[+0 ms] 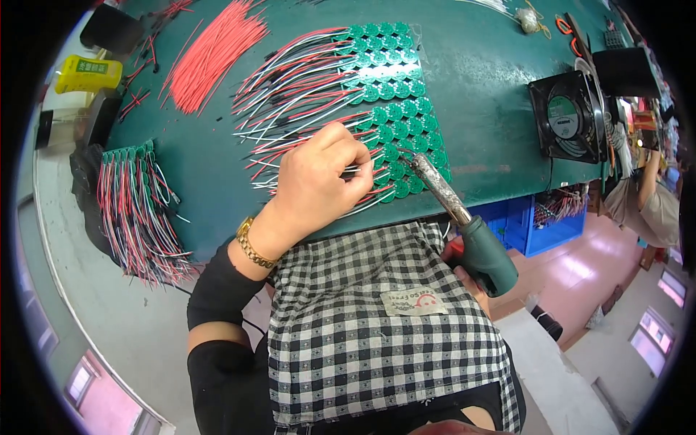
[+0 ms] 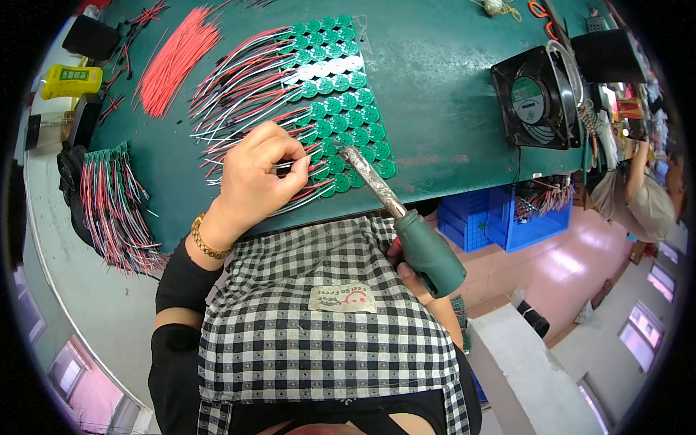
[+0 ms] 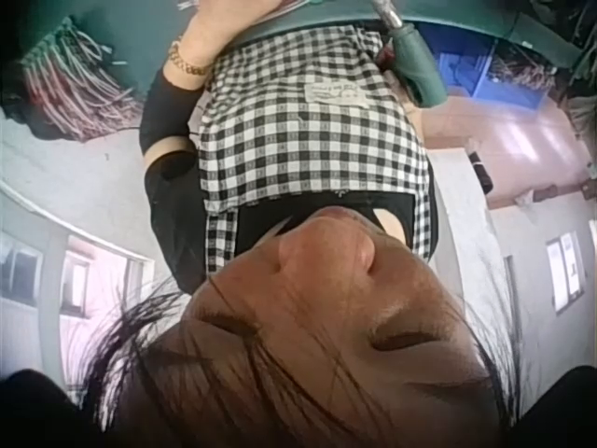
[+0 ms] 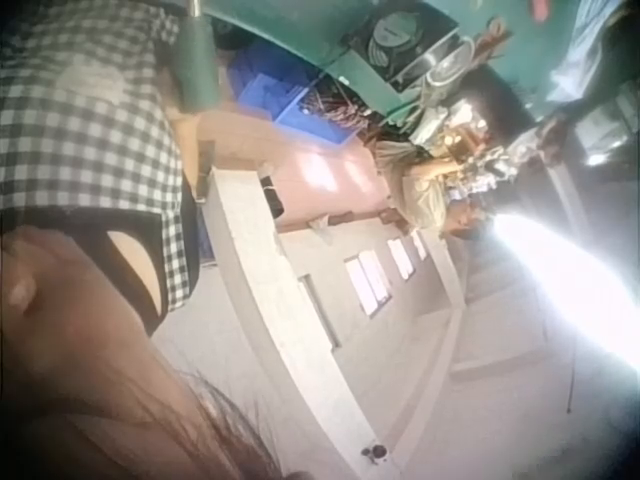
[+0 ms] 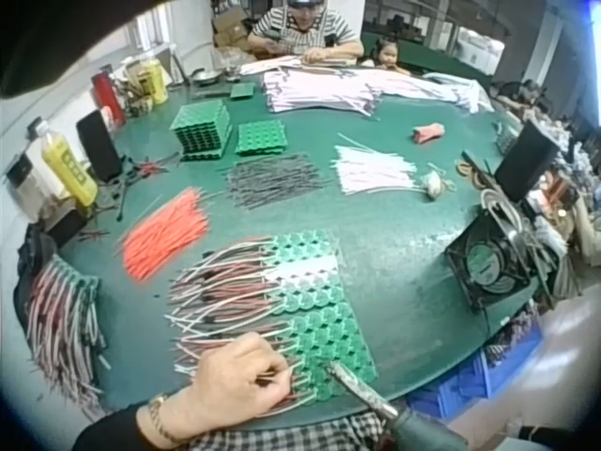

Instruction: The person solders electrical wires to small circular LED light modules using a soldering iron and solder wire.

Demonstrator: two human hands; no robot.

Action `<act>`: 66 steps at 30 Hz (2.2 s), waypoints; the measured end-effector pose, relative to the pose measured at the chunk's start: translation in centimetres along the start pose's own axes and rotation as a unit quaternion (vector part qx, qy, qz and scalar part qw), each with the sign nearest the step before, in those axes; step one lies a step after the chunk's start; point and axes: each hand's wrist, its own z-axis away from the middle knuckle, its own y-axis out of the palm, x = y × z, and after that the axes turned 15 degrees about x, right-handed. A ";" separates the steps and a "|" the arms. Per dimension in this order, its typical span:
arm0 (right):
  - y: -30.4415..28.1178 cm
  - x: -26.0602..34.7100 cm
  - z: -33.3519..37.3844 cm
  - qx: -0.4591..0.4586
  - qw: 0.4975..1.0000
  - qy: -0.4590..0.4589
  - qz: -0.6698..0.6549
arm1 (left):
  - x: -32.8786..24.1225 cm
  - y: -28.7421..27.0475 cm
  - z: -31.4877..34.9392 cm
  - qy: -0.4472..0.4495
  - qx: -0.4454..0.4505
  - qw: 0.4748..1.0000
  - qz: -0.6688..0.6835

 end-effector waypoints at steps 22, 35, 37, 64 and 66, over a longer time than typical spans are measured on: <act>0.2 1.4 -0.4 0.022 0.995 -0.011 -0.099 | -0.6 -0.6 0.2 -0.025 0.041 0.999 0.026; -0.2 -0.3 0.1 0.013 0.994 -0.018 -0.105 | -0.5 -3.7 0.8 -0.002 -0.028 1.000 -0.010; -0.2 -1.1 0.2 0.010 0.993 -0.032 -0.114 | -2.0 -4.2 0.8 -0.078 -0.003 0.996 0.046; -2.1 -1.5 4.4 -0.017 0.991 -0.040 0.129 | -3.2 0.3 1.6 -0.019 0.069 0.993 0.094; -3.2 -3.2 6.4 0.031 0.979 0.063 0.190 | -3.4 0.9 1.7 -0.007 0.085 0.993 0.086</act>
